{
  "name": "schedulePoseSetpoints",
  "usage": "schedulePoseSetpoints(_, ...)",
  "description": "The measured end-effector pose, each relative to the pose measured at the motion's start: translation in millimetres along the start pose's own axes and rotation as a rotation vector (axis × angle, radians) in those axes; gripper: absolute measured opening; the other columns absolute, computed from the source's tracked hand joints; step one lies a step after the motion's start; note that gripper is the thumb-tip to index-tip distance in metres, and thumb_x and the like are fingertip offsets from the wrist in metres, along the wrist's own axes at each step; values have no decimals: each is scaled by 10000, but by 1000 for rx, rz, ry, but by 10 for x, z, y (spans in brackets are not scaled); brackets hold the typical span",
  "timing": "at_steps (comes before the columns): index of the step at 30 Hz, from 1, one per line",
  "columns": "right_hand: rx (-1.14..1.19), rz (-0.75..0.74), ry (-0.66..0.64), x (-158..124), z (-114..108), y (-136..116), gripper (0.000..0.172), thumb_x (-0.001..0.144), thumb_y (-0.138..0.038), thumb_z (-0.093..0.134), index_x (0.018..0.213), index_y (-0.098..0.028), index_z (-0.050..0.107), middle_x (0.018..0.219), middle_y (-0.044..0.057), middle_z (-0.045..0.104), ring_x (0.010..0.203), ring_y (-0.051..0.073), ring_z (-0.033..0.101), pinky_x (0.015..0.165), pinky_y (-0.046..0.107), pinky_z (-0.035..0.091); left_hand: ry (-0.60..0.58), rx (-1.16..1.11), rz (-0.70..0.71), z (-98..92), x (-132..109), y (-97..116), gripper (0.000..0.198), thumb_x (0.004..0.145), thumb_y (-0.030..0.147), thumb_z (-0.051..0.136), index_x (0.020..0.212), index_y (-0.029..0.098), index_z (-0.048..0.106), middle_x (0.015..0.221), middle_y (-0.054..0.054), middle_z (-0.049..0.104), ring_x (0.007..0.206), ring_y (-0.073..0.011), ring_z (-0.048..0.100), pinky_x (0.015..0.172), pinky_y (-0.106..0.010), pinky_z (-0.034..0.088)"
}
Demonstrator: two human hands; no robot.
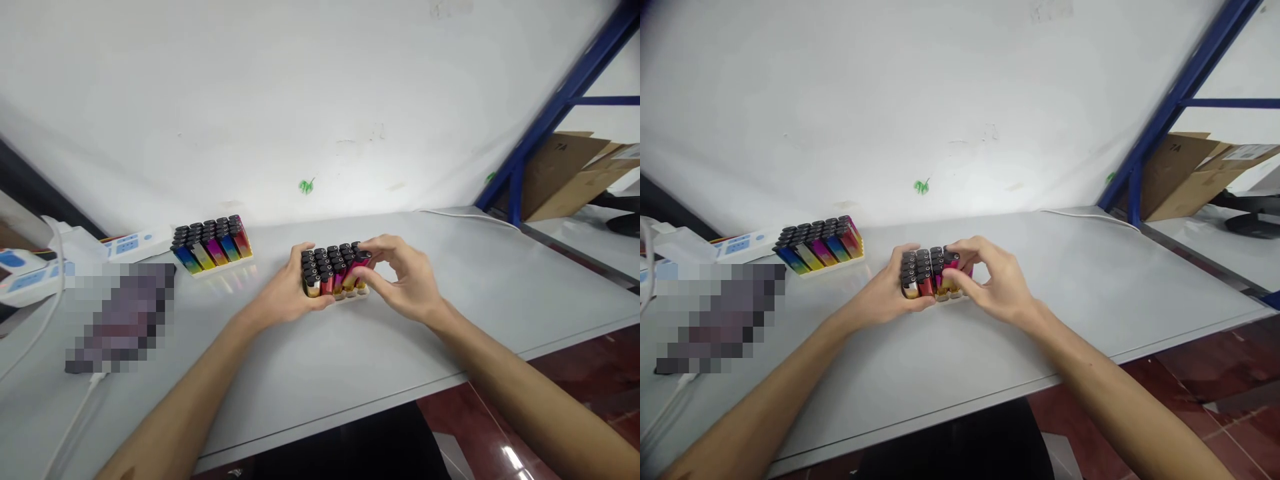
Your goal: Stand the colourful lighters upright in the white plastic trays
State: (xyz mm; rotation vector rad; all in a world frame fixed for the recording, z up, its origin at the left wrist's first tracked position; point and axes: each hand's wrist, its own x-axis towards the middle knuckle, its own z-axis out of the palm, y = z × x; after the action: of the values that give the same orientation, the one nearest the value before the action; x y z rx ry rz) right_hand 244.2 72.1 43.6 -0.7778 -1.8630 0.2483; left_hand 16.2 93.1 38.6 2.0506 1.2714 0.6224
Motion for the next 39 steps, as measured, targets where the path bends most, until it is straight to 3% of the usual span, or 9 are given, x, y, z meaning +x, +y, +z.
schedulePoseSetpoints(2, -56, -39, -50, -30, 25, 4, 296, 884, -291, 710, 1151, -248, 591, 915, 22, 686, 732, 153, 670, 702, 328, 597, -5, 0, 4, 3, 0, -3, 956, 733, 455, 744, 1466, 254, 164, 1222, -96, 584, 1076, -277, 623, 921, -420, 493)
schedulePoseSetpoints(11, -136, -146, -219, -55, 70, 32, 170, 894, -232, 692, 1050, -218, 629, 1011, 51, 650, 747, 131, 660, 673, 282, 594, -13, -31, 27, -3, 0, -11, 1062, 713, 412, 775, 1505, 256, 85, 1235, -110, 574, 1105, -291, 603, 952, -455, 480)
schedulePoseSetpoints(16, -326, -197, -131, -23, 38, -3, 120, 905, -302, 674, 949, -200, 718, 906, 54, 585, 694, 132, 563, 539, 276, 488, -26, -68, 29, -1, 7, -38, 1141, 687, 419, 805, 1518, 249, 43, 1232, -123, 581, 1126, -307, 605, 970, -484, 476)
schedulePoseSetpoints(22, -372, -168, -91, 5, 4, -5, 126, 907, -327, 650, 930, -254, 750, 879, 57, 564, 795, 191, 517, 641, 344, 480, -13, -61, 14, 2, 11, -96, 1225, 635, 481, 842, 1535, 272, 38, 1381, -172, 507, 1298, -362, 509, 1072, -558, 392)
schedulePoseSetpoints(26, -317, -46, 33, 32, -23, 63, 152, 955, -306, 564, 977, -257, 706, 892, 57, 571, 870, 211, 552, 757, 393, 494, -28, 43, 24, -6, 19, -132, 1281, 609, 506, 848, 1547, 263, 11, 1497, -194, 396, 1438, -404, 327, 1140, -599, 287)
schedulePoseSetpoints(29, -270, 111, 105, 58, -38, 165, 203, 989, -334, 500, 952, -242, 678, 916, 55, 616, 852, 194, 565, 755, 372, 484, -14, 134, 25, -6, 23, -127, 1262, 604, 502, 842, 1545, 253, 39, 1561, -191, 312, 1472, -401, 243, 1164, -597, 238)
schedulePoseSetpoints(35, -217, 416, 76, 61, -14, 392, 304, 981, -438, 478, 1104, -202, 626, 954, 55, 664, 802, 178, 579, 678, 320, 455, 24, 182, 34, -10, 31, -89, 1138, 636, 441, 799, 1515, 212, 113, 1498, -176, 395, 1422, -368, 340, 1163, -547, 263)
schedulePoseSetpoints(39, -226, 480, -27, 39, 1, 502, 267, 961, -402, 496, 1056, -192, 632, 924, 42, 669, 816, 175, 589, 736, 321, 450, 70, 196, 9, -66, 50, -141, 1043, 636, 429, 784, 1463, 206, 190, 1388, -151, 479, 1349, -341, 440, 1111, -495, 357)
